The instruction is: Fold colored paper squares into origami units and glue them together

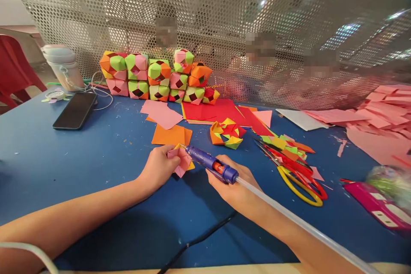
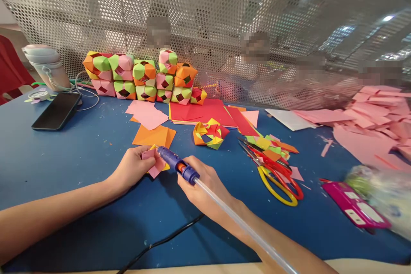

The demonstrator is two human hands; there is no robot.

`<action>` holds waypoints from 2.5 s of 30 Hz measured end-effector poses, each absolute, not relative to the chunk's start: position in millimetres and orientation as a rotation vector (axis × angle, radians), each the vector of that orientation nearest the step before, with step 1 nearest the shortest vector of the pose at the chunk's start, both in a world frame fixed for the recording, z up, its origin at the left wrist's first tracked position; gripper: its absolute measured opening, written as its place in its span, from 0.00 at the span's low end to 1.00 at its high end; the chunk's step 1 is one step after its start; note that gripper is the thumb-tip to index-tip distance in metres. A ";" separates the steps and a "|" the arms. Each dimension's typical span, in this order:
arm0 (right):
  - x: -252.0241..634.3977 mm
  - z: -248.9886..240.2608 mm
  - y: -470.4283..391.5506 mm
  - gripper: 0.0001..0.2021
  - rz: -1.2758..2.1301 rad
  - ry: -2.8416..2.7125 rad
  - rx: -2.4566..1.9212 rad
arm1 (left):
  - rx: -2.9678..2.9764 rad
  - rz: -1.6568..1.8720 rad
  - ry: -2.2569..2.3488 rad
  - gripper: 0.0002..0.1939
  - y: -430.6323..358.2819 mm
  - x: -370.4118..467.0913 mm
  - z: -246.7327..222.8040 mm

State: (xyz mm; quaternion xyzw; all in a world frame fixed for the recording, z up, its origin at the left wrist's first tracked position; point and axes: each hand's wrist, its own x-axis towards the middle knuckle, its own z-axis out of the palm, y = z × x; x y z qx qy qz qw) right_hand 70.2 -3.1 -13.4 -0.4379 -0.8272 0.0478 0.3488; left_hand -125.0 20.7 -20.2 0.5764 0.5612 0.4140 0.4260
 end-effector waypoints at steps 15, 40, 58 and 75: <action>73.3 -11.7 -4.4 0.04 0.102 -2.216 -1.181 | 1.480 0.983 1.387 0.09 22.2 -123.6 -24.7; 72.7 -7.3 -6.0 0.04 0.086 -2.199 -1.253 | 1.444 0.984 1.398 0.10 20.8 -122.3 -21.1; 73.9 -0.7 -6.5 0.05 0.194 -2.126 -1.324 | 1.415 1.021 1.381 0.10 20.8 -123.8 -23.2; 73.3 -8.1 -4.9 0.05 0.277 -2.149 -1.259 | 1.475 0.985 1.351 0.10 20.5 -122.9 -22.4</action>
